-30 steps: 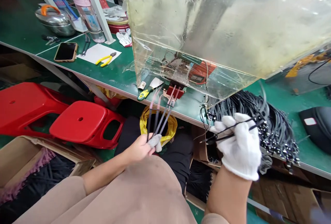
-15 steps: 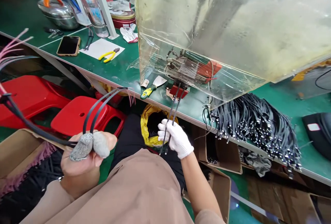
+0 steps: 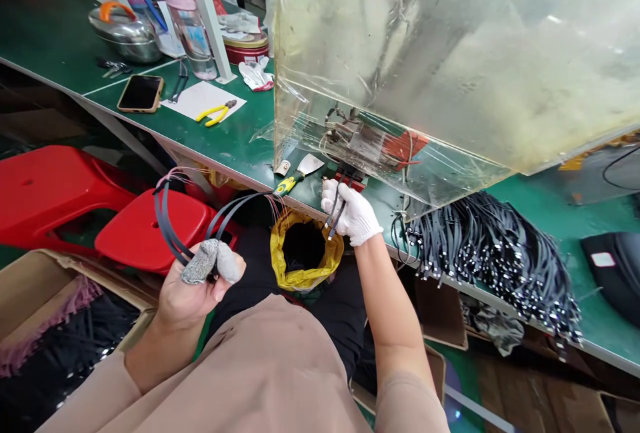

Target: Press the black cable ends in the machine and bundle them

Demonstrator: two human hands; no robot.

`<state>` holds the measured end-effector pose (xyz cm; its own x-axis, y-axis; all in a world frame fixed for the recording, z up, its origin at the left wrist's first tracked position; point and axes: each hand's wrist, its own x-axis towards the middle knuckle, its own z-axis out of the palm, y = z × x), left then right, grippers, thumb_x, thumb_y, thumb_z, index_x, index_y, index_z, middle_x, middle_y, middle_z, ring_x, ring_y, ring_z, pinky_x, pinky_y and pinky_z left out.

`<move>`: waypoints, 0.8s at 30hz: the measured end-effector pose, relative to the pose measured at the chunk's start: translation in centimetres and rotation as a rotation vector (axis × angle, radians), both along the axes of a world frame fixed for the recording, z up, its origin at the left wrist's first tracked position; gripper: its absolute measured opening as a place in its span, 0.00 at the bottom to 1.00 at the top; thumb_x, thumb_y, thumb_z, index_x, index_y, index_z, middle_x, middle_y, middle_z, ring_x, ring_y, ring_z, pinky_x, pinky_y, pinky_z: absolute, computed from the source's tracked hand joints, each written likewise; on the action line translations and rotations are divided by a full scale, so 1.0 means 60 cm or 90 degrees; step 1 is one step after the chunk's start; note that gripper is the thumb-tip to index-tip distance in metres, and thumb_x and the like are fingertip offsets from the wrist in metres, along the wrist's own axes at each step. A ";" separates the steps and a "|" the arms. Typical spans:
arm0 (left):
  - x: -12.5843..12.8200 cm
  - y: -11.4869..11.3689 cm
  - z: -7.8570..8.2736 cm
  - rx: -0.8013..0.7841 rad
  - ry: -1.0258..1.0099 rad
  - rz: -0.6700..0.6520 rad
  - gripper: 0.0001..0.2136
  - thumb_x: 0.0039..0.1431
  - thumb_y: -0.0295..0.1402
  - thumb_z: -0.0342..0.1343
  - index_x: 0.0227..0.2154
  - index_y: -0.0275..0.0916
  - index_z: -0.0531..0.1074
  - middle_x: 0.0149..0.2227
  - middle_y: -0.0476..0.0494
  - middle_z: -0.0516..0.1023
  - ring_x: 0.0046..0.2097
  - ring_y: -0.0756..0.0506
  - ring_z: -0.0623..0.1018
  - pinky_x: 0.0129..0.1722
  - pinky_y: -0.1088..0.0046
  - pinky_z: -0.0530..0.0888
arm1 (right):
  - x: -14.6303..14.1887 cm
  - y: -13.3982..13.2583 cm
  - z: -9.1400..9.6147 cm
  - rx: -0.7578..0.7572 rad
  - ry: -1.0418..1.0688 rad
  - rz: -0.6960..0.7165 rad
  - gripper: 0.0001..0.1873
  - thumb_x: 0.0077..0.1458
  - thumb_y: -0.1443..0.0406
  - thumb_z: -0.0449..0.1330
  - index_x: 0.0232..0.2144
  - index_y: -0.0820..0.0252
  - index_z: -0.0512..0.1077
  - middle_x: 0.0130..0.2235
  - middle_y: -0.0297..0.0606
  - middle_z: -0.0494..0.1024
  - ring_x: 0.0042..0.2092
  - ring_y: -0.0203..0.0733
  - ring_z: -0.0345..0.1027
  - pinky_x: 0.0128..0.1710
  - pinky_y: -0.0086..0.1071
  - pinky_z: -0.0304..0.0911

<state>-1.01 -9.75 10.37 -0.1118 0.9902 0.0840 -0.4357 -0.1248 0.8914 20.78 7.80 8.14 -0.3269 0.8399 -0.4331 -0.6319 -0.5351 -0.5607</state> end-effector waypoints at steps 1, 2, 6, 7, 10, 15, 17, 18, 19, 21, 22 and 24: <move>-0.001 0.000 0.000 0.000 0.002 0.002 0.17 0.57 0.48 0.65 0.23 0.40 0.81 0.12 0.48 0.70 0.13 0.52 0.66 0.15 0.75 0.60 | 0.000 0.000 0.003 -0.011 0.009 0.000 0.11 0.68 0.69 0.49 0.47 0.62 0.69 0.33 0.37 0.80 0.28 0.35 0.74 0.25 0.26 0.75; -0.001 0.000 -0.001 -0.001 0.003 0.006 0.17 0.57 0.48 0.65 0.23 0.41 0.81 0.12 0.47 0.71 0.13 0.52 0.66 0.15 0.75 0.60 | -0.001 0.001 0.006 -0.022 0.018 -0.002 0.11 0.69 0.69 0.48 0.49 0.63 0.69 0.33 0.37 0.80 0.28 0.35 0.74 0.25 0.26 0.75; -0.001 0.002 -0.002 -0.016 -0.005 0.017 0.16 0.57 0.47 0.65 0.22 0.41 0.81 0.13 0.47 0.72 0.12 0.52 0.65 0.15 0.74 0.61 | -0.002 0.004 0.017 -0.073 0.015 -0.043 0.14 0.70 0.69 0.46 0.53 0.65 0.66 0.32 0.37 0.81 0.27 0.36 0.75 0.22 0.26 0.74; -0.001 0.002 -0.001 -0.022 -0.004 0.015 0.17 0.57 0.47 0.65 0.22 0.40 0.81 0.12 0.47 0.70 0.12 0.52 0.65 0.15 0.74 0.61 | -0.001 0.005 0.019 -0.080 0.017 -0.047 0.15 0.70 0.69 0.46 0.54 0.65 0.66 0.31 0.36 0.81 0.27 0.36 0.75 0.21 0.26 0.74; 0.000 0.003 0.002 -0.036 0.004 0.004 0.18 0.57 0.49 0.64 0.20 0.40 0.80 0.09 0.49 0.64 0.12 0.51 0.64 0.16 0.74 0.62 | 0.006 0.011 0.017 -0.081 0.037 -0.031 0.15 0.70 0.69 0.47 0.55 0.63 0.65 0.31 0.35 0.81 0.27 0.35 0.75 0.22 0.26 0.74; 0.001 0.006 0.009 -0.032 0.007 0.004 0.17 0.55 0.49 0.65 0.20 0.41 0.81 0.09 0.49 0.65 0.12 0.51 0.64 0.15 0.74 0.60 | 0.013 0.017 0.001 -0.048 0.019 -0.003 0.10 0.67 0.70 0.52 0.48 0.61 0.69 0.33 0.35 0.80 0.29 0.33 0.75 0.25 0.24 0.74; 0.001 0.007 0.011 -0.026 0.008 0.016 0.16 0.55 0.48 0.66 0.21 0.42 0.81 0.11 0.48 0.68 0.13 0.51 0.65 0.15 0.74 0.61 | 0.015 0.010 -0.006 0.010 -0.023 0.023 0.06 0.66 0.67 0.56 0.44 0.61 0.71 0.35 0.37 0.81 0.30 0.33 0.75 0.27 0.25 0.74; 0.001 0.007 0.012 -0.021 0.008 0.021 0.16 0.56 0.48 0.66 0.21 0.42 0.82 0.11 0.47 0.70 0.13 0.51 0.65 0.15 0.74 0.61 | 0.019 0.004 -0.009 0.051 -0.053 0.039 0.06 0.65 0.65 0.59 0.43 0.61 0.71 0.36 0.38 0.81 0.31 0.34 0.75 0.29 0.26 0.75; 0.000 0.007 0.012 -0.015 0.007 0.025 0.16 0.57 0.47 0.65 0.22 0.41 0.82 0.12 0.47 0.71 0.13 0.51 0.66 0.14 0.75 0.62 | 0.027 -0.004 -0.010 0.095 -0.091 0.059 0.09 0.63 0.62 0.62 0.43 0.61 0.72 0.38 0.39 0.81 0.32 0.36 0.75 0.31 0.29 0.76; -0.004 0.009 0.013 0.011 0.001 0.024 0.14 0.59 0.45 0.64 0.25 0.41 0.83 0.13 0.46 0.72 0.14 0.51 0.67 0.14 0.77 0.63 | 0.059 -0.021 -0.007 0.169 -0.219 0.099 0.15 0.59 0.58 0.67 0.44 0.60 0.73 0.39 0.41 0.81 0.32 0.38 0.75 0.32 0.32 0.76; -0.006 0.011 0.013 0.027 -0.004 0.022 0.13 0.60 0.45 0.63 0.28 0.41 0.84 0.13 0.46 0.72 0.14 0.51 0.68 0.14 0.77 0.64 | 0.083 -0.030 -0.004 0.193 -0.316 0.113 0.17 0.57 0.57 0.68 0.45 0.59 0.73 0.39 0.42 0.81 0.32 0.39 0.75 0.32 0.32 0.75; -0.011 0.017 0.013 0.041 -0.017 0.021 0.12 0.59 0.44 0.64 0.36 0.41 0.84 0.14 0.48 0.72 0.14 0.51 0.67 0.14 0.77 0.67 | 0.145 -0.043 0.006 0.208 -0.577 0.115 0.17 0.57 0.57 0.67 0.46 0.59 0.75 0.39 0.43 0.82 0.31 0.39 0.74 0.31 0.32 0.72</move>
<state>-1.69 -8.74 11.16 -0.1475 0.9784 0.1445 -0.4535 -0.1968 0.8692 29.49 5.23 8.51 -0.1203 0.9334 -0.3379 0.1867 -0.3131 -0.9312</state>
